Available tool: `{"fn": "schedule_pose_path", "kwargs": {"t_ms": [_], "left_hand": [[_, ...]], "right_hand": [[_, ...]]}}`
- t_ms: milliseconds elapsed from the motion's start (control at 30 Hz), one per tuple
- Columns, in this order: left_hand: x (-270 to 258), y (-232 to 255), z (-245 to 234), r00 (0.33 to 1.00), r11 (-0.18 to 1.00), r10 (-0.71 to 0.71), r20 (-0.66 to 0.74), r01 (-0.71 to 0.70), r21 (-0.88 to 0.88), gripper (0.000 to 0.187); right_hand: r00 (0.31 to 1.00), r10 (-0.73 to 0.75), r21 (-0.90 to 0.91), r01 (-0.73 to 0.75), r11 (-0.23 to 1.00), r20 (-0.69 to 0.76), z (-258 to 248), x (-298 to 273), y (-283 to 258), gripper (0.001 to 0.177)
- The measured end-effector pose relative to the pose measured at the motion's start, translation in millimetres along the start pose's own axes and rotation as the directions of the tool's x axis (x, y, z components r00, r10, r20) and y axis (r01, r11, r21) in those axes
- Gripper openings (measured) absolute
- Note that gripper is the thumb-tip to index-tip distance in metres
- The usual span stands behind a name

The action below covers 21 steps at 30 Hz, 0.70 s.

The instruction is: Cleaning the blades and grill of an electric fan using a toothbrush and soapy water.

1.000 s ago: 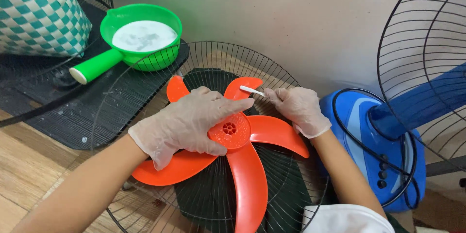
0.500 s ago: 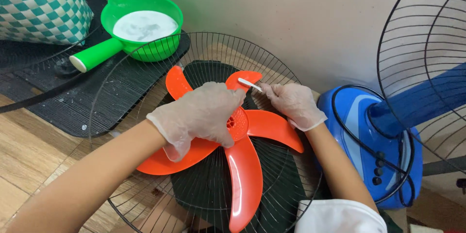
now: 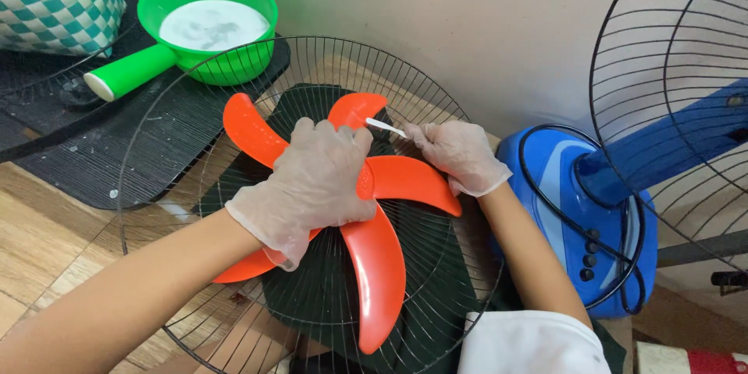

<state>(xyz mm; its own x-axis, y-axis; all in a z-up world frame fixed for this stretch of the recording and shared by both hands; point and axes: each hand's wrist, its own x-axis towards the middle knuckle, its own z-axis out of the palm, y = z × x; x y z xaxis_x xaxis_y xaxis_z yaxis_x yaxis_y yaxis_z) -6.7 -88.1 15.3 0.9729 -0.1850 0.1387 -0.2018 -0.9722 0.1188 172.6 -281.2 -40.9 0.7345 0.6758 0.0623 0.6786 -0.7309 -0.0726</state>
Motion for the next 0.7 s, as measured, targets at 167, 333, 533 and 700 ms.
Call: {"fn": "schedule_pose_path", "kwargs": {"t_ms": [167, 333, 533, 700], "left_hand": [[-1, -5, -9, 0.986, 0.986, -0.159, 0.053, 0.156, 0.064, 0.071], [-6, -65, -14, 0.983, 0.999, -0.041, -0.181, 0.040, -0.011, 0.072], [-29, -100, -37, 0.955, 0.981, 0.170, -0.243, -0.188, -0.053, 0.073], [-22, -98, -41, 0.992, 0.993, 0.022, 0.123, -0.007, -0.118, 0.083]], "right_hand": [[0.999, -0.014, -0.108, 0.018, 0.994, 0.033, 7, 3, 3, 0.058], [0.999, 0.034, -0.019, -0.033, 0.999, 0.015, 0, 1, -2, 0.053], [0.987, 0.158, 0.032, -0.157, 0.987, -0.041, -6, 3, -5, 0.053], [0.970, 0.240, 0.082, -0.236, 0.968, -0.041, -4, 2, -6, 0.055]]}}
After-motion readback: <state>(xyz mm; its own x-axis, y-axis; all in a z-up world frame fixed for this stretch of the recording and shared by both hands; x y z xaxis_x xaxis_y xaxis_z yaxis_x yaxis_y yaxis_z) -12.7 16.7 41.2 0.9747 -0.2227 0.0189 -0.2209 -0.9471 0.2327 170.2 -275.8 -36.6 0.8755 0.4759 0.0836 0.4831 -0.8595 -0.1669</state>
